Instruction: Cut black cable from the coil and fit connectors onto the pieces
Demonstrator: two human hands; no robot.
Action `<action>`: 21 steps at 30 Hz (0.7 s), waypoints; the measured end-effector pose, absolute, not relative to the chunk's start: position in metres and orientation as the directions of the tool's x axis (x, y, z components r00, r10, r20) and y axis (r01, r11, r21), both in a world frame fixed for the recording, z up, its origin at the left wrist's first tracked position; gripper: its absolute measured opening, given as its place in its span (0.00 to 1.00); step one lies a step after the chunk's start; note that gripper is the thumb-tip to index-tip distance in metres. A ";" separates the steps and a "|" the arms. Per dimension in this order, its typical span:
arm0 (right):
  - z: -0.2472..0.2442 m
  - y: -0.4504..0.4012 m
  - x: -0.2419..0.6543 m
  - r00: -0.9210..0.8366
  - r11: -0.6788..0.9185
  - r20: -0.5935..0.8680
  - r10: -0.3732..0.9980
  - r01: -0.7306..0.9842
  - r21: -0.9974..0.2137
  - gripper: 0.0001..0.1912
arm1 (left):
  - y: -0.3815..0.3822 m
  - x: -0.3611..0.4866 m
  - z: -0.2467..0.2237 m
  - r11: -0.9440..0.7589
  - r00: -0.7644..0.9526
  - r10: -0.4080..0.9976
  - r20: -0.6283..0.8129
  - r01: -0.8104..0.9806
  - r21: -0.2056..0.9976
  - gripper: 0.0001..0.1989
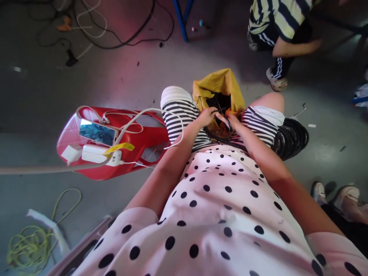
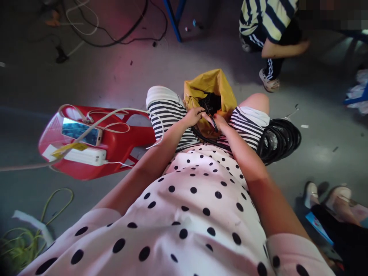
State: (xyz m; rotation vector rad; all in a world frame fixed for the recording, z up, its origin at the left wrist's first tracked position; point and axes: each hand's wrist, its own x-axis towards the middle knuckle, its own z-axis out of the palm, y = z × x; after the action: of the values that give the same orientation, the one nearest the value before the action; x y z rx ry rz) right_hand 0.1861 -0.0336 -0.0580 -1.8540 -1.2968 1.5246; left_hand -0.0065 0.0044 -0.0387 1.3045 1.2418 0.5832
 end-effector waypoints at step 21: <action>-0.043 -0.030 0.188 0.090 -0.623 -0.617 0.781 0.065 -0.779 0.43 | -0.031 -0.001 0.027 0.767 0.050 0.556 -0.829 -0.416 0.489 0.08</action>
State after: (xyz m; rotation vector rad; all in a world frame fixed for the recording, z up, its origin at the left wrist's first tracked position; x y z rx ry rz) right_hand 0.1883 -0.0296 -0.0432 -1.7907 -0.8331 1.5853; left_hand -0.0013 -0.0308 0.0267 0.1287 1.3279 0.7431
